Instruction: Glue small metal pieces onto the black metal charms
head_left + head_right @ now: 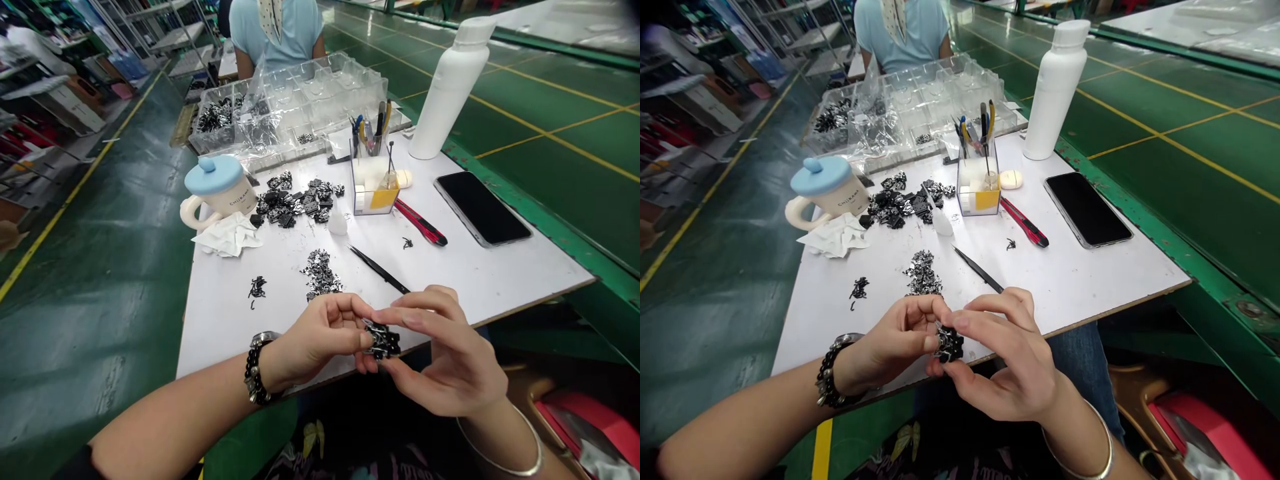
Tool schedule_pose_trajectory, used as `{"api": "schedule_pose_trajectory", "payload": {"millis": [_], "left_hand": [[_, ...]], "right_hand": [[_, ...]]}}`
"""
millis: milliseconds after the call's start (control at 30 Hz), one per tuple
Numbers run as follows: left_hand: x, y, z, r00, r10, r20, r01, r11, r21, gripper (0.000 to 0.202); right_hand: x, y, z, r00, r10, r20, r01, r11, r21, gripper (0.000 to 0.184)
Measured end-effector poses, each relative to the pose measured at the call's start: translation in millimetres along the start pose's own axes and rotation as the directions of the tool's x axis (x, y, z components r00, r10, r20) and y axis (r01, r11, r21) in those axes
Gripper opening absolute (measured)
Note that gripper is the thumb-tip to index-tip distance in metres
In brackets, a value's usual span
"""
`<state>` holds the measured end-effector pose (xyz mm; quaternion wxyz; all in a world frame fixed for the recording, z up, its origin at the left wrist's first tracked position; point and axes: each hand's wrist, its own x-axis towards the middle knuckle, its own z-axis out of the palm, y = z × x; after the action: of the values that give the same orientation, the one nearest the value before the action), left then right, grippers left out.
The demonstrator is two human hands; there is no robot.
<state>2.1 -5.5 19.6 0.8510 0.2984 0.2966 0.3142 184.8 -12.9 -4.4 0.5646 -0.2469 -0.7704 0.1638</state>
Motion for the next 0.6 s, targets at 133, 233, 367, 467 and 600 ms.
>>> {"api": "schedule_pose_trajectory", "payload": {"millis": [133,233,367,467,600], "left_hand": [[-2.8,-2.2,-2.9,0.999,-0.006,0.039,0.007,1.0,-0.02,0.019],[-4.2,-2.7,-3.8,0.998,-0.007,0.064,0.009,1.0,-0.026,0.02],[-4.6,-2.8,-3.7,0.993,0.012,0.119,-0.008,0.999,-0.032,0.018],[-4.1,-3.0,-3.8,0.994,0.003,0.107,0.001,0.999,-0.036,0.019],[-3.3,-3.3,-3.9,0.997,-0.024,0.067,0.024,1.0,-0.007,0.023]], "right_hand": [[-0.8,-2.4,-1.4,0.999,-0.03,0.02,0.03,0.999,-0.024,0.069],[0.3,-5.6,-3.7,0.998,-0.049,0.035,0.05,0.998,-0.04,0.067],[1.9,-9.4,-6.0,0.997,-0.046,0.062,0.05,0.997,-0.064,0.06],[1.7,-10.3,-5.2,0.996,-0.053,0.065,0.058,0.995,-0.081,0.056],[0.5,-9.4,-2.7,0.999,-0.044,0.005,0.045,0.997,-0.062,0.052]]}}
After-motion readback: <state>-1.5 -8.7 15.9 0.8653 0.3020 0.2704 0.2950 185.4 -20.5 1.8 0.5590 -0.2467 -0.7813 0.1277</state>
